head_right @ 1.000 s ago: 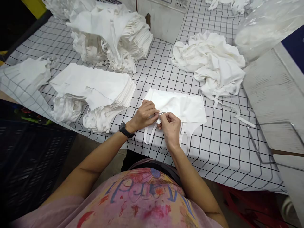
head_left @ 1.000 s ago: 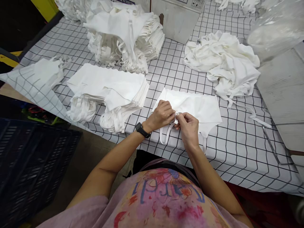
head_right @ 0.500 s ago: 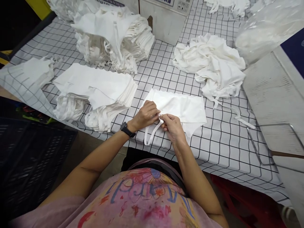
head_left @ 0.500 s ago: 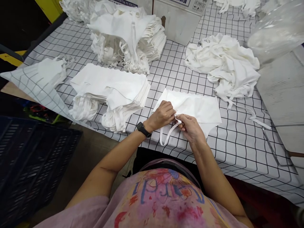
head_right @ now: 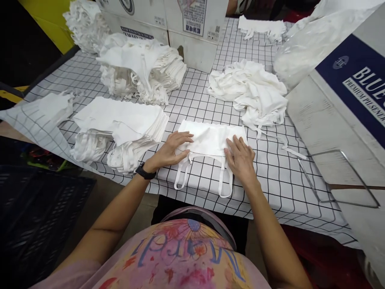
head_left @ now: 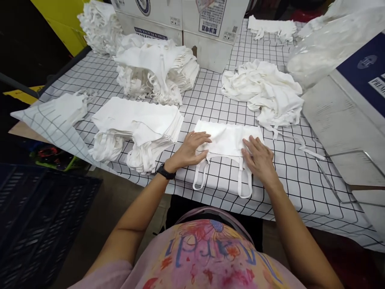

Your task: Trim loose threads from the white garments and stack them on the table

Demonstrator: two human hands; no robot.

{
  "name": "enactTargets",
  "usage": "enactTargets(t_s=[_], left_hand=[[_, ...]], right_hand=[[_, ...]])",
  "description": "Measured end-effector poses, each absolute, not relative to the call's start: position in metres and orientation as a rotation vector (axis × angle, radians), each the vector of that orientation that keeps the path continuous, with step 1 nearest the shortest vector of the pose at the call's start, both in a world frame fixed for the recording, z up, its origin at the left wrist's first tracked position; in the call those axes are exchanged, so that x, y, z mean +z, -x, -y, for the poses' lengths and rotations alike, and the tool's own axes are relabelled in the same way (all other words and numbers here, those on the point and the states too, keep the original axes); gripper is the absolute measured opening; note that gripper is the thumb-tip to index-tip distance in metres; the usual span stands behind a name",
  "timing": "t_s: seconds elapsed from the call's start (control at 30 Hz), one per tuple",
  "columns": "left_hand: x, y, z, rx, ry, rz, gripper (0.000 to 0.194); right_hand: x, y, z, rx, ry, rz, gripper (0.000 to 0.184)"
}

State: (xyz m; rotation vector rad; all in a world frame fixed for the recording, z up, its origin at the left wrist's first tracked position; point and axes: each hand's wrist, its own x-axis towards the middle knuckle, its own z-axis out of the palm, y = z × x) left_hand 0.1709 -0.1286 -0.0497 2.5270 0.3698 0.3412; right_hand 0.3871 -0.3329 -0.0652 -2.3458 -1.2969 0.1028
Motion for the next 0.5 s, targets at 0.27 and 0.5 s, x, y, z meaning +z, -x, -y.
enactTargets(t_s=[0.27, 0.5], left_hand=[[-0.059, -0.176, 0.126, 0.330, -2.810, -0.885, 0.035], [-0.040, -0.220, 0.096, 0.205, -2.860, -0.795, 0.037]], right_hand=[[-0.079, -0.428, 0.356, -0.038, 2.595, 0.996, 0.055], [-0.079, -0.469, 0.313, -0.100, 2.360, 0.920, 0.036]])
